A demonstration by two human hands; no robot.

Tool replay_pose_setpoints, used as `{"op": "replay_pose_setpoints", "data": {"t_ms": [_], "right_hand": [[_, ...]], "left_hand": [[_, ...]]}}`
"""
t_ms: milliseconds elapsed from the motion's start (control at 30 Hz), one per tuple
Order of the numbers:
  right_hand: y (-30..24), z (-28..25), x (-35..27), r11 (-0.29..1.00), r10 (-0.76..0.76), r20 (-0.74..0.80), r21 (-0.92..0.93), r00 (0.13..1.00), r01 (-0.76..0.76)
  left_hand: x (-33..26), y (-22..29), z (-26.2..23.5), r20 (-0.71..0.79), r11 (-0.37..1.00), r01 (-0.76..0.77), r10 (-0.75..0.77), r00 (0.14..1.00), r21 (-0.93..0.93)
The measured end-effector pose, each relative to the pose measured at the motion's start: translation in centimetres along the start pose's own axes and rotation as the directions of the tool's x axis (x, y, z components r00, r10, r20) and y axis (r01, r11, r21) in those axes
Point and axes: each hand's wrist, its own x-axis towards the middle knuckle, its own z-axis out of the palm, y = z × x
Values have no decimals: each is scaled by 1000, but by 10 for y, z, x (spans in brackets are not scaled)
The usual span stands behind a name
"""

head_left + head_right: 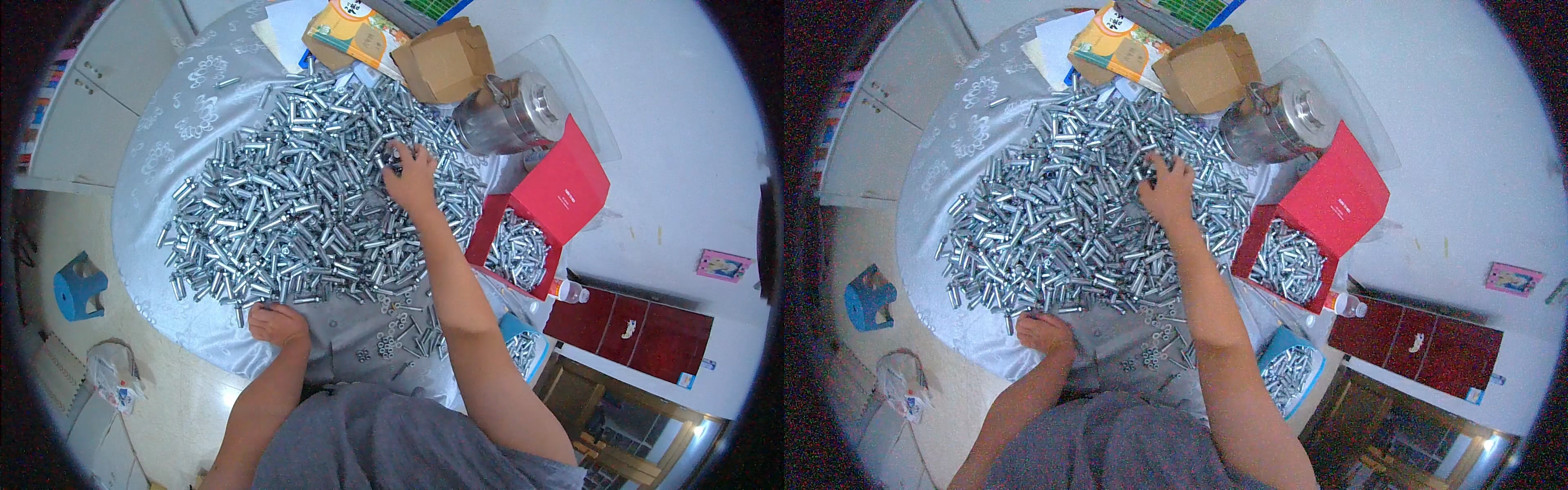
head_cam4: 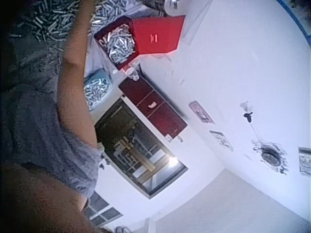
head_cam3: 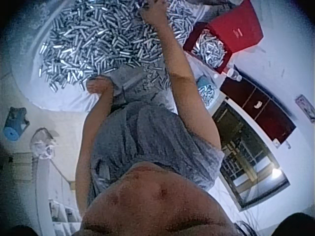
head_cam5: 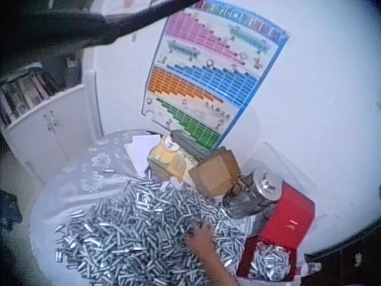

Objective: The person sits at a table covered with a large pile of metal bolts, nuts, and washers. They repeatedly pick up a bolt and a nut, screw them together by hand, and place the assembled unit into a blue plastic bin. The person also occasionally sorts through the loose pile of bolts with their hands.

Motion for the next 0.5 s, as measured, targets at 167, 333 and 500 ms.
{"op": "replay_pose_setpoints", "data": {"t_ms": [167,333,500], "right_hand": [[-27,-8,-46,996,-90,-7,-20,996,90],[-32,-10,-92,975,-195,42,-96,980,198],[-43,-15,-116,979,-157,95,-119,983,168]], "left_hand": [[0,-1,1,24,999,33,-34,999,15],[0,-4,3,49,1000,21,-21,999,14],[0,-4,3,29,1000,12,-12,1000,25]]}}
